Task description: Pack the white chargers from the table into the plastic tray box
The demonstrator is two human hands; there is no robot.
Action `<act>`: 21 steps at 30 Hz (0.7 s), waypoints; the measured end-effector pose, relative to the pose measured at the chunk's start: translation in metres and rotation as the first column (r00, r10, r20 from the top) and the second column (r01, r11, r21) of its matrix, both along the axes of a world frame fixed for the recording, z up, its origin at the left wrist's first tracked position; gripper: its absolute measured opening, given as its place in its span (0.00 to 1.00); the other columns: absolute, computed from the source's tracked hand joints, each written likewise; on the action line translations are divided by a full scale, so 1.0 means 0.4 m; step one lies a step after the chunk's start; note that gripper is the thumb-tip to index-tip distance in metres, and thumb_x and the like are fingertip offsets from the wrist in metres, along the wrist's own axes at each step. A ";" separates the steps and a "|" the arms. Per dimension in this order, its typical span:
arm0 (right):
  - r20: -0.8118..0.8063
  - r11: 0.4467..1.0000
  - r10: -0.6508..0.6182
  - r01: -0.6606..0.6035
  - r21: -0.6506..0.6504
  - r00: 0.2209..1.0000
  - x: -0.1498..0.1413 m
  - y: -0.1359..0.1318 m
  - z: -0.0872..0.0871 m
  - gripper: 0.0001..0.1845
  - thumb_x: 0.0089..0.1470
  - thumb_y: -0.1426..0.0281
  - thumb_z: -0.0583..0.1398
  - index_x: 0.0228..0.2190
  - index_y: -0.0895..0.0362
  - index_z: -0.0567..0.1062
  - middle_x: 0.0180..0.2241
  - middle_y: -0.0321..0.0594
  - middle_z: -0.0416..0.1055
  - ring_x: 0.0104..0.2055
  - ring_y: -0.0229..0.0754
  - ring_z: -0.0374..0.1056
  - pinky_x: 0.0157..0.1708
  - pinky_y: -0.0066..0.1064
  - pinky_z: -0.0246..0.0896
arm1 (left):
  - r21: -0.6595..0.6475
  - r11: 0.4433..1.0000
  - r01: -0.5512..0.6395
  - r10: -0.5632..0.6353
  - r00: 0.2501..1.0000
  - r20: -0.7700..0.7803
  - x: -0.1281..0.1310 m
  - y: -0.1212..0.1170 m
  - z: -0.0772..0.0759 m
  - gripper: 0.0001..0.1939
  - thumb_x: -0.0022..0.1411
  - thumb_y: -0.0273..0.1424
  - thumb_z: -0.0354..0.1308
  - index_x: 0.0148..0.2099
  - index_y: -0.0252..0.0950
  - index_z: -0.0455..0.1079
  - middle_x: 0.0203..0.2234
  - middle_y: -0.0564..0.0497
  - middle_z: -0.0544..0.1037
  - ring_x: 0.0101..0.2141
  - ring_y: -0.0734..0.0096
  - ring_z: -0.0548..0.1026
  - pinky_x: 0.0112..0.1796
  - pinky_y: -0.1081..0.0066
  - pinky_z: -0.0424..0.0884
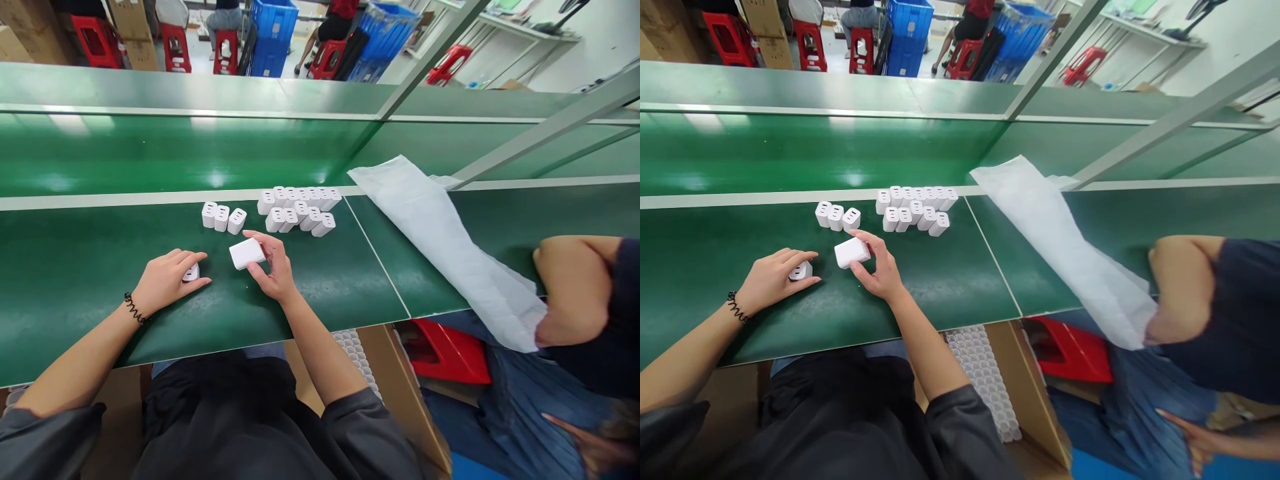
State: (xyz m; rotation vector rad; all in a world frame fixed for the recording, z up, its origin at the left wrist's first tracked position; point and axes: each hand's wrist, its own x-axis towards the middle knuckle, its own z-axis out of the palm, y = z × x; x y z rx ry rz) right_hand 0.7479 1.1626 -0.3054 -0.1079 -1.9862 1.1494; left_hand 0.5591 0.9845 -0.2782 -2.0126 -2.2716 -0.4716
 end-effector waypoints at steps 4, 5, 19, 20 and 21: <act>0.006 1.000 -0.016 0.016 -0.012 1.000 0.003 0.001 0.007 0.22 0.62 0.61 0.56 0.55 0.50 0.60 0.58 0.51 0.67 0.57 0.50 0.68 0.50 0.46 0.70 | -0.001 1.000 0.002 -0.002 1.000 -0.024 0.000 0.000 0.002 0.25 0.66 0.51 0.52 0.54 0.39 0.71 0.43 0.47 0.80 0.41 0.60 0.78 0.35 0.65 0.73; 0.017 1.000 -0.024 0.024 -0.012 1.000 0.003 0.001 0.008 0.21 0.62 0.61 0.56 0.55 0.50 0.60 0.58 0.51 0.67 0.57 0.50 0.68 0.50 0.46 0.70 | 0.000 1.000 0.002 -0.002 1.000 -0.027 0.001 0.000 0.003 0.25 0.66 0.51 0.52 0.54 0.39 0.71 0.43 0.47 0.81 0.41 0.60 0.78 0.35 0.65 0.73; 0.014 0.998 -0.059 0.059 0.001 0.998 0.008 0.007 0.009 0.21 0.63 0.60 0.54 0.55 0.50 0.59 0.59 0.51 0.67 0.55 0.49 0.69 0.48 0.45 0.70 | 0.015 1.000 0.013 -0.013 1.000 -0.022 0.000 0.001 0.004 0.24 0.66 0.51 0.53 0.54 0.39 0.72 0.42 0.46 0.81 0.41 0.60 0.78 0.36 0.66 0.73; 0.004 0.998 -0.056 0.056 0.001 0.998 0.008 0.008 0.008 0.21 0.63 0.60 0.54 0.55 0.50 0.59 0.59 0.51 0.67 0.55 0.49 0.69 0.48 0.45 0.70 | 0.011 1.000 0.012 -0.012 1.000 -0.025 0.000 0.001 0.004 0.25 0.66 0.51 0.53 0.54 0.39 0.72 0.42 0.46 0.81 0.41 0.60 0.78 0.36 0.66 0.73; -0.002 0.999 -0.055 0.055 0.001 0.999 0.008 0.009 0.008 0.21 0.62 0.60 0.54 0.55 0.50 0.59 0.59 0.51 0.67 0.55 0.49 0.69 0.48 0.45 0.70 | 0.007 1.000 0.011 -0.011 1.000 -0.029 0.000 0.001 0.005 0.25 0.66 0.51 0.52 0.54 0.39 0.72 0.42 0.46 0.81 0.41 0.60 0.78 0.36 0.66 0.73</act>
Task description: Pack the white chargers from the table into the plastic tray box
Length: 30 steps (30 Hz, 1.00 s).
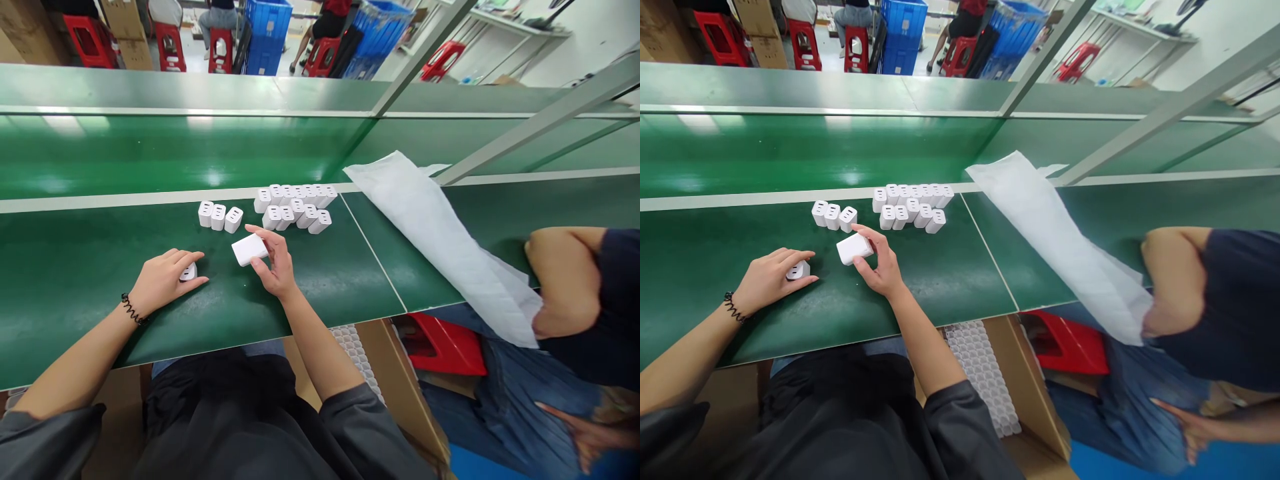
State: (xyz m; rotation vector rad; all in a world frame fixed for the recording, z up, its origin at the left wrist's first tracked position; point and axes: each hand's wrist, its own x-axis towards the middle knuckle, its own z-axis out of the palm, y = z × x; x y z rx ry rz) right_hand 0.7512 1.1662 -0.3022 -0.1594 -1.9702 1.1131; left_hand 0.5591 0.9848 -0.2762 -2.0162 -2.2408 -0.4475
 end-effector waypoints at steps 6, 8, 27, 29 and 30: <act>0.020 1.000 -0.012 0.012 0.002 1.000 0.002 0.002 0.000 0.22 0.62 0.59 0.53 0.55 0.50 0.59 0.59 0.51 0.66 0.55 0.50 0.69 0.48 0.47 0.70 | -0.009 1.000 -0.011 0.011 0.999 0.031 -0.001 -0.001 -0.002 0.25 0.66 0.51 0.52 0.54 0.40 0.72 0.42 0.46 0.81 0.42 0.60 0.78 0.37 0.65 0.73; 0.018 1.000 -0.012 0.012 0.003 1.000 0.002 0.003 0.000 0.21 0.62 0.59 0.54 0.55 0.50 0.59 0.59 0.51 0.66 0.55 0.50 0.69 0.48 0.47 0.70 | -0.009 1.000 -0.008 0.009 1.000 0.028 -0.001 -0.001 -0.005 0.25 0.66 0.51 0.52 0.54 0.40 0.72 0.42 0.46 0.81 0.42 0.60 0.78 0.37 0.65 0.73; -0.029 0.998 -0.050 0.051 0.027 0.998 -0.001 0.003 -0.011 0.21 0.61 0.64 0.57 0.54 0.50 0.62 0.57 0.50 0.68 0.58 0.52 0.67 0.49 0.47 0.70 | -0.148 0.976 -0.160 0.215 0.807 0.550 -0.041 -0.007 0.043 0.30 0.55 0.53 0.62 0.53 0.40 0.70 0.45 0.48 0.79 0.42 0.61 0.77 0.41 0.67 0.72; -0.030 0.998 -0.057 0.058 0.029 0.998 -0.001 0.004 -0.013 0.21 0.60 0.64 0.57 0.54 0.50 0.63 0.56 0.50 0.68 0.58 0.52 0.67 0.49 0.47 0.70 | -0.138 0.968 -0.212 0.242 0.620 0.747 -0.039 -0.004 0.055 0.32 0.53 0.53 0.63 0.53 0.38 0.70 0.43 0.47 0.79 0.39 0.63 0.77 0.38 0.68 0.73; -0.027 0.998 -0.063 0.064 0.028 0.998 -0.001 0.004 -0.013 0.21 0.60 0.64 0.57 0.54 0.50 0.63 0.56 0.51 0.68 0.58 0.52 0.67 0.49 0.47 0.70 | -0.144 0.964 -0.225 0.245 0.534 0.809 -0.037 -0.002 0.060 0.33 0.53 0.53 0.62 0.54 0.37 0.70 0.42 0.46 0.80 0.37 0.64 0.78 0.36 0.69 0.74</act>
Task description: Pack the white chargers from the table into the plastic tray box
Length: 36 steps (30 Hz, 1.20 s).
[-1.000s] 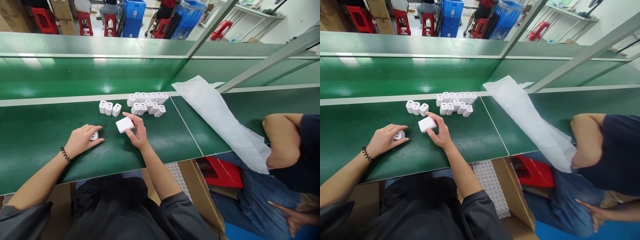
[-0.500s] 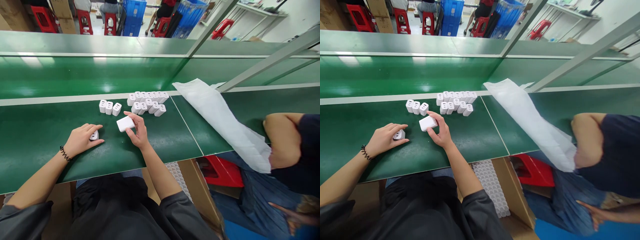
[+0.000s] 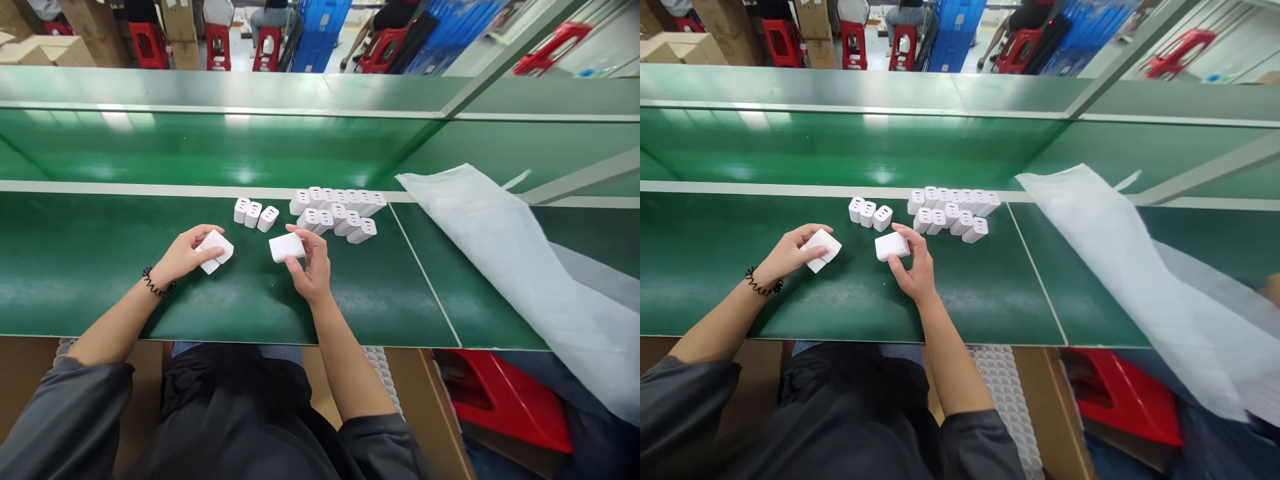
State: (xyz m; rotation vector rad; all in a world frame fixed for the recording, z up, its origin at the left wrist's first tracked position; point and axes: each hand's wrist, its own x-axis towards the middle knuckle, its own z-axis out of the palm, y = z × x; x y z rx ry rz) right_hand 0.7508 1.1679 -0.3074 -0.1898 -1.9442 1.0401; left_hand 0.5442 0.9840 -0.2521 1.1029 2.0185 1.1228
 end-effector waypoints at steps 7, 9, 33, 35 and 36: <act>0.134 0.978 0.136 -0.155 0.141 0.982 -0.005 -0.013 0.017 0.18 0.58 0.68 0.57 0.51 0.50 0.70 0.47 0.45 0.72 0.49 0.49 0.71 0.46 0.45 0.70 | -0.041 0.999 -0.037 0.021 0.943 -0.333 0.030 -0.006 -0.003 0.30 0.50 0.53 0.66 0.48 0.38 0.74 0.38 0.48 0.81 0.35 0.63 0.78 0.37 0.68 0.71; 0.247 0.940 0.243 -0.290 0.177 0.938 -0.012 -0.029 0.020 0.19 0.57 0.70 0.57 0.51 0.50 0.71 0.45 0.44 0.72 0.46 0.47 0.71 0.43 0.41 0.71 | -0.094 0.995 -0.034 -0.018 0.862 -0.507 0.043 -0.011 -0.006 0.30 0.50 0.53 0.66 0.49 0.39 0.74 0.37 0.49 0.81 0.36 0.62 0.78 0.37 0.68 0.70; 0.393 0.919 0.366 -0.394 -0.010 0.844 -0.028 -0.058 0.004 0.24 0.58 0.69 0.57 0.57 0.52 0.65 0.49 0.44 0.74 0.46 0.44 0.72 0.48 0.39 0.68 | -0.261 0.965 0.014 -0.215 0.610 -0.763 0.051 -0.012 -0.037 0.27 0.61 0.52 0.60 0.55 0.40 0.70 0.40 0.48 0.80 0.43 0.60 0.76 0.28 0.68 0.62; 0.386 0.919 0.372 -0.395 -0.022 0.844 -0.027 -0.058 0.005 0.25 0.58 0.69 0.56 0.57 0.52 0.65 0.50 0.45 0.74 0.47 0.45 0.72 0.49 0.39 0.68 | -0.272 0.962 0.027 -0.232 0.611 -0.757 0.051 -0.010 -0.041 0.28 0.61 0.52 0.60 0.56 0.40 0.69 0.40 0.48 0.80 0.43 0.60 0.76 0.28 0.68 0.63; 0.380 0.918 0.374 -0.395 -0.025 0.846 -0.026 -0.058 0.006 0.25 0.58 0.69 0.56 0.57 0.52 0.65 0.50 0.45 0.74 0.47 0.45 0.72 0.49 0.39 0.68 | -0.277 0.960 0.032 -0.238 0.611 -0.755 0.052 -0.009 -0.041 0.28 0.61 0.52 0.59 0.56 0.40 0.69 0.40 0.48 0.80 0.43 0.60 0.75 0.28 0.68 0.63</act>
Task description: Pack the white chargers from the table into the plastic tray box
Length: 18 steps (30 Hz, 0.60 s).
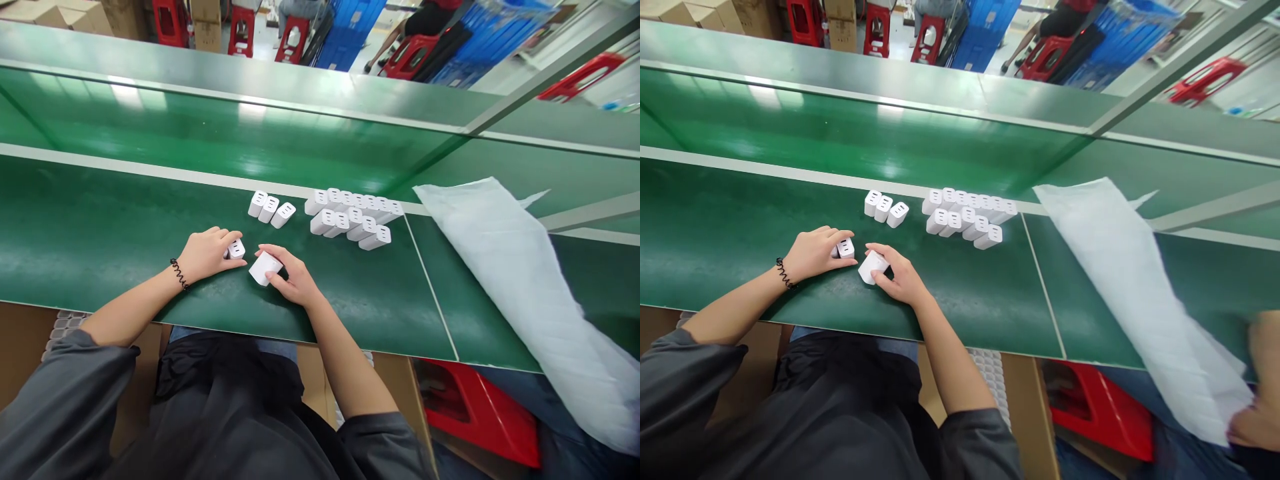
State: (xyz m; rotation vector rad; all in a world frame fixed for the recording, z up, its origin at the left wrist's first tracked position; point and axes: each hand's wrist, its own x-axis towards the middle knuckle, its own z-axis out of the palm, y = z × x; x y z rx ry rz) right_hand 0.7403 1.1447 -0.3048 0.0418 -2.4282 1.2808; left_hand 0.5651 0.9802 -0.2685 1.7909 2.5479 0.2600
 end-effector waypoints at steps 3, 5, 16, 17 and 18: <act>-0.016 1.000 -0.003 0.003 -0.009 1.000 0.001 0.001 0.002 0.25 0.57 0.70 0.56 0.57 0.52 0.64 0.52 0.45 0.73 0.49 0.46 0.72 0.49 0.39 0.68 | -0.017 1.000 0.005 -0.005 1.000 0.016 0.004 -0.001 0.003 0.29 0.61 0.52 0.59 0.57 0.40 0.68 0.41 0.47 0.79 0.44 0.59 0.75 0.30 0.69 0.66; -0.032 1.000 -0.006 0.006 -0.019 0.999 0.001 0.003 0.002 0.25 0.57 0.71 0.56 0.56 0.52 0.65 0.52 0.45 0.73 0.50 0.46 0.71 0.50 0.39 0.67 | -0.025 1.000 0.013 -0.012 0.999 0.044 0.002 -0.001 0.005 0.31 0.60 0.53 0.59 0.58 0.40 0.68 0.42 0.47 0.79 0.45 0.59 0.75 0.32 0.68 0.68; -0.066 0.989 -0.069 0.060 -0.132 0.995 0.016 0.020 0.000 0.23 0.57 0.67 0.56 0.55 0.52 0.66 0.52 0.44 0.74 0.47 0.46 0.72 0.48 0.41 0.68 | 0.684 0.724 0.094 -0.304 0.933 0.193 0.045 -0.094 0.205 0.14 0.68 0.40 0.55 0.31 0.40 0.73 0.23 0.52 0.76 0.25 0.72 0.72 0.28 0.69 0.70; -0.069 0.986 -0.101 0.091 -0.142 0.992 0.016 0.023 -0.001 0.23 0.57 0.66 0.57 0.54 0.52 0.66 0.52 0.45 0.74 0.48 0.46 0.72 0.49 0.41 0.68 | 0.661 0.729 0.178 -0.387 0.904 0.183 0.078 -0.121 0.234 0.14 0.67 0.40 0.57 0.29 0.42 0.73 0.21 0.53 0.75 0.23 0.72 0.71 0.27 0.68 0.69; -0.070 0.978 -0.147 0.134 -0.156 0.987 0.016 0.027 -0.002 0.23 0.57 0.65 0.58 0.54 0.53 0.66 0.51 0.46 0.74 0.48 0.47 0.72 0.49 0.41 0.68 | 0.665 0.718 0.204 -0.402 0.902 0.157 0.111 -0.148 0.258 0.14 0.65 0.43 0.58 0.29 0.44 0.73 0.21 0.52 0.74 0.23 0.70 0.71 0.26 0.66 0.70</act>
